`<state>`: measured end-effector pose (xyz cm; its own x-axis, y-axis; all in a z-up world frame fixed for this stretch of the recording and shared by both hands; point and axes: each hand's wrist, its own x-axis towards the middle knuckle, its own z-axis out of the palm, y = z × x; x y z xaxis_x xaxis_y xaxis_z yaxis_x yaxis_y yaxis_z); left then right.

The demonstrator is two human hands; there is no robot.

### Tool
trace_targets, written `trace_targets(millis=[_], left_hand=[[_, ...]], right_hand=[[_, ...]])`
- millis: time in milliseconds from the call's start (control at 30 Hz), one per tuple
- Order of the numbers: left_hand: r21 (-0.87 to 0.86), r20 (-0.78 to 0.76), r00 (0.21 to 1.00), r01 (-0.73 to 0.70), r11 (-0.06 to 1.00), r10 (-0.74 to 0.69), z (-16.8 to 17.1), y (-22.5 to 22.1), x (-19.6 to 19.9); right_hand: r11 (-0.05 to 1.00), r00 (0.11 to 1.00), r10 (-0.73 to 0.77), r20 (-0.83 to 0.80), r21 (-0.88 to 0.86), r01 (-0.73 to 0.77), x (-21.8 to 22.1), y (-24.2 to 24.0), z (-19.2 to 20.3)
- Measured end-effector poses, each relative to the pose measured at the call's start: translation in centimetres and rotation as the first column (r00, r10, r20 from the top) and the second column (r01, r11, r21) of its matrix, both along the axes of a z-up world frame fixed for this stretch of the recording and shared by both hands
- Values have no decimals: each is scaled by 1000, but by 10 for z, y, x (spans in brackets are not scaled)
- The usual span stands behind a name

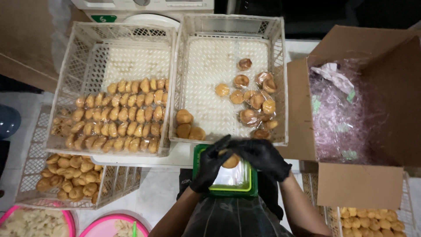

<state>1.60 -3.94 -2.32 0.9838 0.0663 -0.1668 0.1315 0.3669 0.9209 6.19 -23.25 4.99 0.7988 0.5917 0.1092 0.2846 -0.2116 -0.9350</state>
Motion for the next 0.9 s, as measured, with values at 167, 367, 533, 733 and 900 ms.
trace_targets(millis=[167, 367, 533, 733, 900], left_hand=[[-446, -140, 982, 51, 894, -126, -29, -18, 5], [-95, -75, 978, 187, 978, -195, 12, -6, 9], [-176, -20, 965, 256, 951, -263, 15, -3, 10], [-112, -48, 946, 315, 942, -322, 28, 2, 8], [-365, -123, 983, 84, 927, -138, -6, 5, 17]], right_hand=[[849, 748, -117, 653, -325, 417, 17, -7, -53], [809, 603, -273, 749, -160, 566, 37, -57, -95], [812, 766, -583, 271, 149, 564, 80, -191, -18], [401, 442, -562, 700, -237, 885, 153, -337, -29], [404, 412, -911, 29, 269, 874, 108, -231, -18]])
